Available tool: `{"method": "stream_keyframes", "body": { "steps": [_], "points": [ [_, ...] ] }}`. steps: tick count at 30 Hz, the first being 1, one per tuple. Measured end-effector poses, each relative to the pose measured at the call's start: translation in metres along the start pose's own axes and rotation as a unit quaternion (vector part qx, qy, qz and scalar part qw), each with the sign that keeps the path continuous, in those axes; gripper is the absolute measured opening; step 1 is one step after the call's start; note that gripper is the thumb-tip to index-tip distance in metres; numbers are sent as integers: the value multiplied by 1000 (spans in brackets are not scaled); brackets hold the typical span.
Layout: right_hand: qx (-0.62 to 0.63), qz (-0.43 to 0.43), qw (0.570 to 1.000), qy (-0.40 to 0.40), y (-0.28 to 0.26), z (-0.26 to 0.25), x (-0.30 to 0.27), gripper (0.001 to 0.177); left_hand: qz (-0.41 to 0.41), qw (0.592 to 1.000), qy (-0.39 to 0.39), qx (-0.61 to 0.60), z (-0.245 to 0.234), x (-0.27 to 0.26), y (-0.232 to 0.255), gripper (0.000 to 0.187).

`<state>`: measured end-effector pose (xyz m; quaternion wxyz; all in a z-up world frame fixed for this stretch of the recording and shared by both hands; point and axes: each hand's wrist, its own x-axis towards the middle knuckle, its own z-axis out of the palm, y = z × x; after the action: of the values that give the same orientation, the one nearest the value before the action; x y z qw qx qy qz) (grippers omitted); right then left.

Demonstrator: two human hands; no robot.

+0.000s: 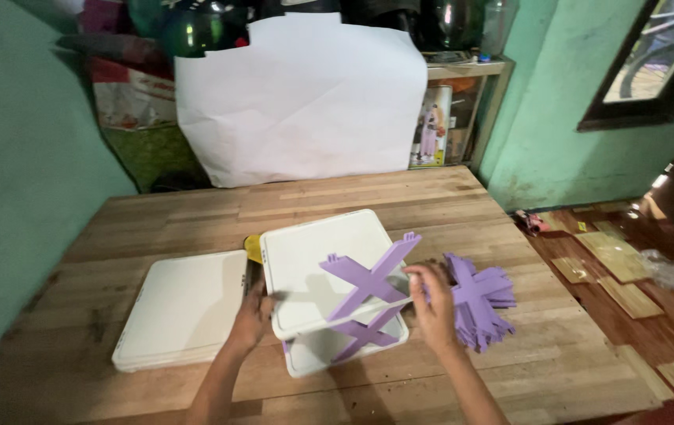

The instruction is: The person assembles a plastic rack by inserting purple X-shaped supports between white square trays. They repeatedly insert and remove the supports, adjusting their positions to fit the trays together.

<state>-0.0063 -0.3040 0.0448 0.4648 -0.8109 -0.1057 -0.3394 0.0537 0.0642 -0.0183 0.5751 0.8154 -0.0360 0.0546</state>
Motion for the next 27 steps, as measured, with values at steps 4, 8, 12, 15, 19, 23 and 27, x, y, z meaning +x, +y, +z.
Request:
{"method": "stream_keyframes", "body": {
  "steps": [4,8,12,15,19,23,27],
  "points": [
    [46,27,991,-121,-40,16,-14,47,49,944,179,272,-14,-12,37,45],
    [-80,-39,993,-74,-53,36,-25,55,154,927,260,222,-4,-51,87,36],
    [-92,-42,994,-28,-51,52,-33,54,85,982,123,112,26,-92,125,45],
    [-90,-40,995,-16,-55,63,-40,51,168,966,118,156,42,-102,135,47],
    [-90,-52,994,-37,-64,65,-41,52,218,942,123,224,50,-105,122,51],
    [-131,-115,985,3,-83,59,-40,61,255,894,172,325,45,-103,103,61],
    [-185,-216,958,29,-118,48,-46,49,264,891,112,352,30,-101,98,67]
  ]
}}
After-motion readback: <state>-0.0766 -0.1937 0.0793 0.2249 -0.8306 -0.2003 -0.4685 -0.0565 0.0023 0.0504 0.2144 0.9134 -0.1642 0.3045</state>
